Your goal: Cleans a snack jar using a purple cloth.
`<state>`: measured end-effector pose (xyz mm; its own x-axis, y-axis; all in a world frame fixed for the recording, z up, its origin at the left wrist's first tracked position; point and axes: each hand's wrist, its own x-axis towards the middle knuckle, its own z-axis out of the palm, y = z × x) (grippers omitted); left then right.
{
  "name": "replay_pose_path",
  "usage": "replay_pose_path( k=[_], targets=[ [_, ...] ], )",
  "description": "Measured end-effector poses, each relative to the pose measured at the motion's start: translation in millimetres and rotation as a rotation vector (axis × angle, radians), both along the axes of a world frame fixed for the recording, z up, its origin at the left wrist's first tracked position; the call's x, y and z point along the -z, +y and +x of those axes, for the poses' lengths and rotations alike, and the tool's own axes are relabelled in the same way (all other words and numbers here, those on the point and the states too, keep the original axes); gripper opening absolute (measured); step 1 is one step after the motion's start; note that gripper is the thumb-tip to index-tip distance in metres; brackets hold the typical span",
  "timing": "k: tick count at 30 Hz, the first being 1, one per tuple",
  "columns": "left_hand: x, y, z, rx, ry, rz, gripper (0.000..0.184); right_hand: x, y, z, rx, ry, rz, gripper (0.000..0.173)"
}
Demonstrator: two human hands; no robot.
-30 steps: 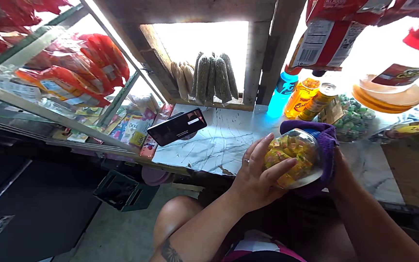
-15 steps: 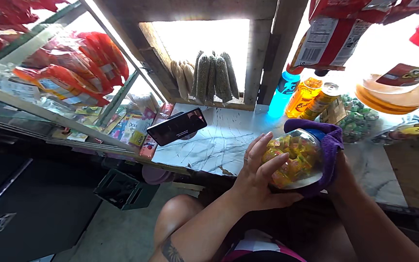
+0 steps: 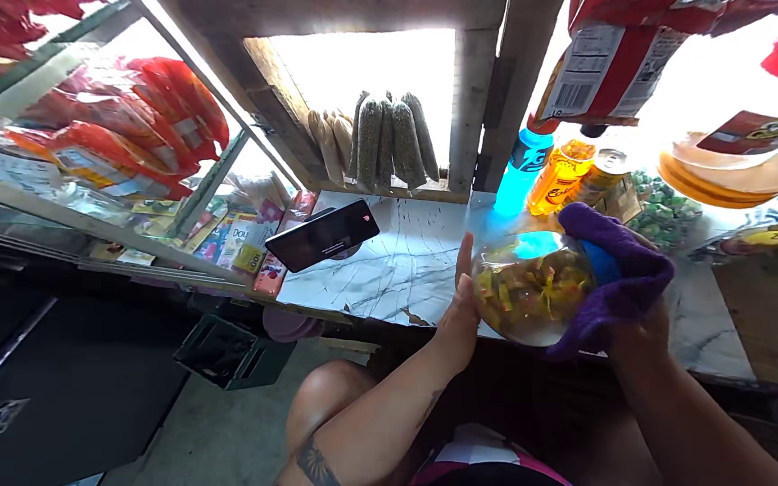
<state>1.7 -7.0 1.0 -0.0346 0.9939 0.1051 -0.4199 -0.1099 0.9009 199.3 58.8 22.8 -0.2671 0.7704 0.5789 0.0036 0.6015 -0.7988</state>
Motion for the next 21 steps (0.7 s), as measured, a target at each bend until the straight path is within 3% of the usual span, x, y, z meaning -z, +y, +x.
replay_pose_path(
  k=[3,8,12,17,21],
  targets=[
    [-6.9,-2.9,-2.5,0.117,-0.057,-0.162,0.116,-1.2,9.9,3.3,0.043,-0.077,0.164,0.066],
    [-16.1,-7.6,-7.4,0.306,-0.151,-0.261,0.090,-4.5,15.3,9.9,0.034,-0.122,0.251,0.065],
    [-17.5,-8.7,-15.8,0.437,-0.215,-0.285,0.079,-8.3,19.9,14.6,-0.127,-0.054,0.229,0.060],
    [-17.8,-18.0,-16.4,0.674,-0.270,-0.189,0.056,-34.9,-3.8,-4.6,-0.320,0.136,0.082,0.036],
    [-20.1,-25.2,-13.0,0.671,-0.261,-0.183,0.056,-45.5,-0.3,-15.0,-0.419,0.140,0.047,0.036]
  ],
)
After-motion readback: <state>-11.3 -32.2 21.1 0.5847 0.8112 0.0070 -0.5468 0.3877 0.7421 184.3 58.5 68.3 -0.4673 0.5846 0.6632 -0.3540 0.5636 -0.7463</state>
